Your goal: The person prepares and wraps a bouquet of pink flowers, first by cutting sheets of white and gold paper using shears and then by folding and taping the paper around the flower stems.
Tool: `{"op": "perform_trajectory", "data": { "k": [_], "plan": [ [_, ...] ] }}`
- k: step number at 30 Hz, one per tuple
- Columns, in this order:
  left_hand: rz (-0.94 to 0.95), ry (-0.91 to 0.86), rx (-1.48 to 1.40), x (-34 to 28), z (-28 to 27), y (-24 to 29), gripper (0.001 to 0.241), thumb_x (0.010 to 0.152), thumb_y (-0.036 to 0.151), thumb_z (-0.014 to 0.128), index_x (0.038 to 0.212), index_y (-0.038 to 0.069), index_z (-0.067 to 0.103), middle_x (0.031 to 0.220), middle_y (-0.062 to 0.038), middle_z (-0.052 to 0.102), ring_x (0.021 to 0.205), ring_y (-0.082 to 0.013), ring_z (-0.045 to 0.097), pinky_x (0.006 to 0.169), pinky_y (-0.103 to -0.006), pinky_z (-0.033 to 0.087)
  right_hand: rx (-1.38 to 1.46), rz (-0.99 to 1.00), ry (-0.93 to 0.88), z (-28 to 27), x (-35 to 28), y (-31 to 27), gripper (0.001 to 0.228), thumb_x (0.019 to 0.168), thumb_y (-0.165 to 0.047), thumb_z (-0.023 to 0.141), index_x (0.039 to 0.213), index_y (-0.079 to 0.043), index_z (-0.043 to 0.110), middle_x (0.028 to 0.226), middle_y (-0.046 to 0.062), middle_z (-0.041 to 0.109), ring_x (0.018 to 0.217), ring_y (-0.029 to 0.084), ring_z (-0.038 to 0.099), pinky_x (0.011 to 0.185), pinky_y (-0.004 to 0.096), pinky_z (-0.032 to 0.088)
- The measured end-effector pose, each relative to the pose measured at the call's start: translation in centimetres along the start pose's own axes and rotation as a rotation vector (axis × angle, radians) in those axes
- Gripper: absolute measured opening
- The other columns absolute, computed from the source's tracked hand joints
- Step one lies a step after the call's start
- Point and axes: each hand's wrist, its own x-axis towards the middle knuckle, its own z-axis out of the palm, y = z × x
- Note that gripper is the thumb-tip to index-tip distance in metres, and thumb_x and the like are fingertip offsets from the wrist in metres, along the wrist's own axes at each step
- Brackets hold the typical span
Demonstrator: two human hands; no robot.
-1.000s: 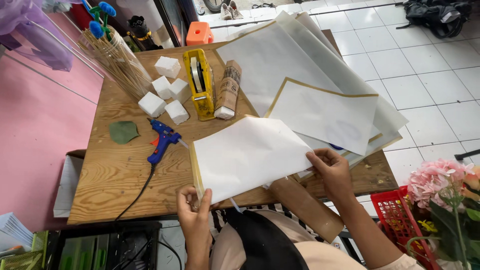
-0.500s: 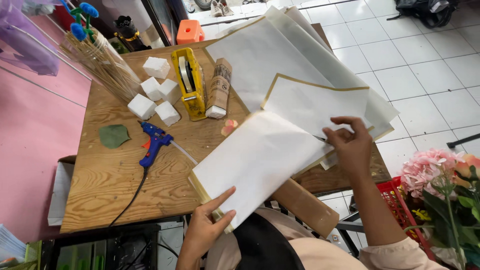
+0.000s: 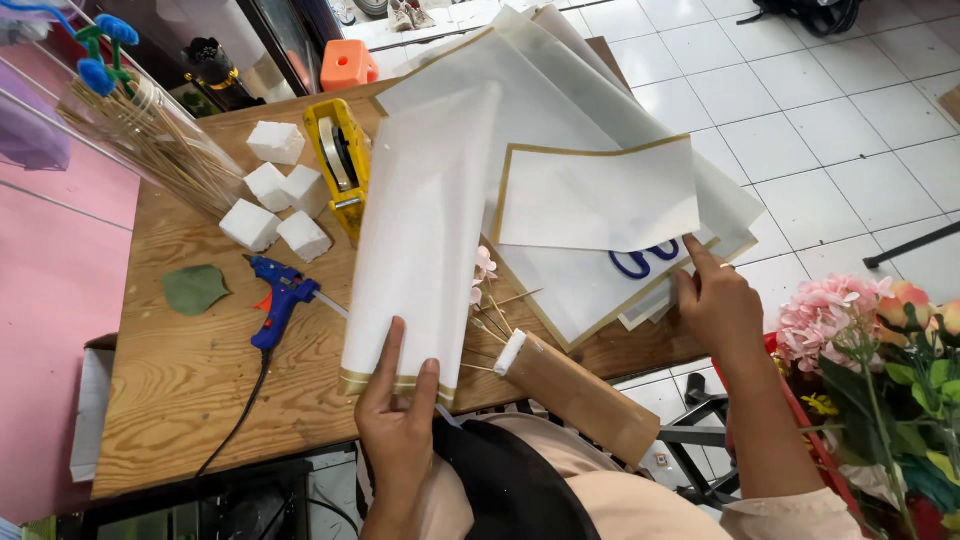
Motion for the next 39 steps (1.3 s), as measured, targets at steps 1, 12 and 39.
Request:
{"op": "perform_trajectory", "data": {
  "k": [1, 12, 39],
  "plan": [
    [0.049, 0.031, 0.015, -0.1, 0.3, 0.2, 0.057, 0.088, 0.009, 0.072, 0.144, 0.015, 0.058, 0.142, -0.001, 0.064, 0.047, -0.0008, 0.029, 0.036, -0.0179, 0.026, 0.095, -0.063, 0.076, 0.4, 0.5, -0.3, 0.054, 0.104, -0.032, 0.051, 0.157, -0.020, 0.050, 0.116, 0.025, 0.065, 0.104, 0.043, 0.063, 0.079, 0.052, 0.052],
    [-0.412, -0.022, -0.190, 0.3, 3.9, 0.7, 0.063, 0.088, 0.012, 0.069, 0.149, 0.018, 0.056, 0.157, -0.003, 0.056, 0.114, -0.0058, 0.064, 0.091, -0.0157, 0.050, -0.082, -0.297, 0.108, 3.2, 5.5, -2.2, 0.051, 0.093, -0.040, 0.066, 0.137, -0.015, 0.065, 0.127, 0.015, 0.063, 0.110, 0.036, 0.063, 0.092, 0.053, 0.048],
    [-0.693, 0.024, -0.637, 3.8, 13.4, 2.9, 0.067, 0.097, 0.009, 0.056, 0.160, 0.026, 0.039, 0.168, -0.006, 0.035, 0.084, -0.0133, 0.069, 0.078, -0.0288, 0.065, 1.560, -0.217, -0.955, -1.5, -11.3, -3.7, 0.097, 0.075, -0.079, 0.064, 0.117, 0.009, 0.064, 0.061, 0.016, 0.060, 0.046, 0.023, 0.056, 0.047, 0.034, 0.049]
  ]
}}
